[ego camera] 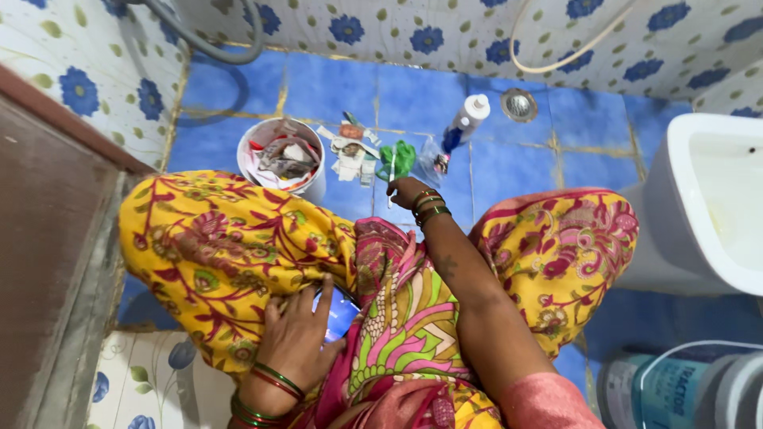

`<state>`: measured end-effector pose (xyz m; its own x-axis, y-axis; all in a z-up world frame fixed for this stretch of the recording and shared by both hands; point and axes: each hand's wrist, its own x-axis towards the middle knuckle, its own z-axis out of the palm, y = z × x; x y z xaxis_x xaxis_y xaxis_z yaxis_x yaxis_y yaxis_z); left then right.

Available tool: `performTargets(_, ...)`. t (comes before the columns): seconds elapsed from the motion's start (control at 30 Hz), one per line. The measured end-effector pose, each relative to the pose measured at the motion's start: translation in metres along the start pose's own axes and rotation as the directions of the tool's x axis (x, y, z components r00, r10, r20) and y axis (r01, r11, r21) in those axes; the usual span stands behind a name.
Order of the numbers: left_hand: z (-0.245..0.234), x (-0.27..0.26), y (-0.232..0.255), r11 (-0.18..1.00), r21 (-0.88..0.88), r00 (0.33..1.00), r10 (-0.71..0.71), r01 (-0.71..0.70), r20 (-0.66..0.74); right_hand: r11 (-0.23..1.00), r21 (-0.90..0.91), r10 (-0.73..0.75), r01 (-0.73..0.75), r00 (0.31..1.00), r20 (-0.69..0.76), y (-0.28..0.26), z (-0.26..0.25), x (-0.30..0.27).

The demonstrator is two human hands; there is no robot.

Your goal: The person removes paper wrappers, cardboard, and trash items from a small bin onto the floor by hand, unfolds and separates the packaging, and places the sorted items back into the bin.

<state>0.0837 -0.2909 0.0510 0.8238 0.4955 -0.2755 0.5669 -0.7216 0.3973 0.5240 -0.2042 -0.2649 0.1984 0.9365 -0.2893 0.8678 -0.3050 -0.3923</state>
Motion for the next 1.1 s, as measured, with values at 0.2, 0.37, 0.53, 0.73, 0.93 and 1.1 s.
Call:
performTargets(0.2,-0.004,0.015,-0.011,1.0,0.006,1.0,0.025,-0.025,0.019,0.997,-0.039,0.071,-0.068,0.995,0.068,0.001,0.014,-0.007)
performTargets(0.37,-0.03,0.027,-0.015,0.999,0.012,0.999,0.046,-0.046,0.015,0.997,-0.027,0.076,-0.075,0.996,0.046,0.0,0.021,0.005)
performTargets(0.53,-0.072,0.05,-0.017,0.991,0.025,0.99,0.133,-0.133,-0.034,0.998,-0.002,0.069,-0.069,0.992,0.101,-0.009,0.025,0.011)
performTargets(0.73,-0.119,0.101,-0.021,0.959,0.065,0.951,0.282,-0.276,-0.125,0.988,-0.03,0.157,-0.154,0.97,0.184,-0.016,0.027,0.013)
performTargets(0.93,-0.161,0.174,-0.033,0.967,0.177,0.981,0.193,-0.186,-0.023,0.987,-0.063,0.156,-0.148,0.976,0.154,-0.011,0.032,0.018)
performTargets(1.1,-0.148,0.252,-0.057,0.911,0.369,0.941,0.271,-0.182,-0.204,0.977,-0.127,0.145,-0.172,0.97,-0.197,-0.038,0.007,0.023)
